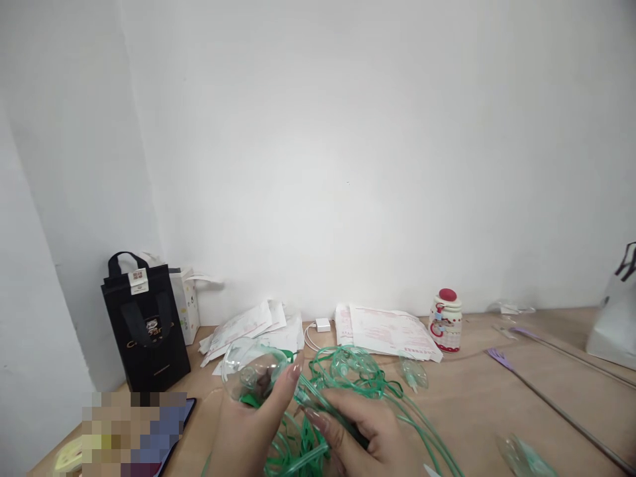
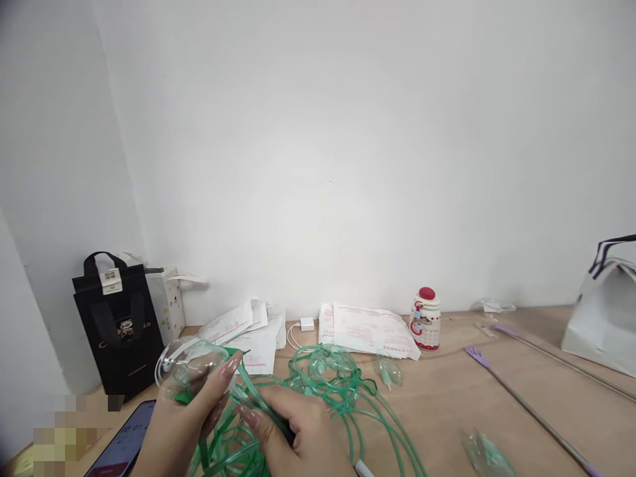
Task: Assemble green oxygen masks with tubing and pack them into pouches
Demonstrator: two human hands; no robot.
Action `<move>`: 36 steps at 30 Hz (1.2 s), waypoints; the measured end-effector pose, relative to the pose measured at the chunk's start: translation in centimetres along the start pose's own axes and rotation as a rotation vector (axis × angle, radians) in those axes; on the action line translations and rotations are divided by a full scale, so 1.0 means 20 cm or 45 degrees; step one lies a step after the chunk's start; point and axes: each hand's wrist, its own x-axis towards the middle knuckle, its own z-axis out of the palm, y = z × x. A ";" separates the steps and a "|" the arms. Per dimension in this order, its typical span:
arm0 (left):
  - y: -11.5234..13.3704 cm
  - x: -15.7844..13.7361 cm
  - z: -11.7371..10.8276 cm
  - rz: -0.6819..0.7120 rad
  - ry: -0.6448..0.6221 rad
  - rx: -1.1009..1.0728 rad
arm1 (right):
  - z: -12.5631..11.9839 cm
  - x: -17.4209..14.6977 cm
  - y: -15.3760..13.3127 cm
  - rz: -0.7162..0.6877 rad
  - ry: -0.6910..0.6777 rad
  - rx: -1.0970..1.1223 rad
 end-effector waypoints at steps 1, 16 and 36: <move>0.00 0.00 0.00 0.009 0.008 -0.001 | 0.01 0.00 0.00 -0.011 0.008 0.007; -0.03 -0.02 0.08 -0.156 0.053 -0.393 | 0.04 0.00 0.05 -0.041 0.097 0.063; -0.07 0.02 0.09 0.137 -0.022 0.033 | -0.04 0.04 0.04 0.224 -0.217 0.217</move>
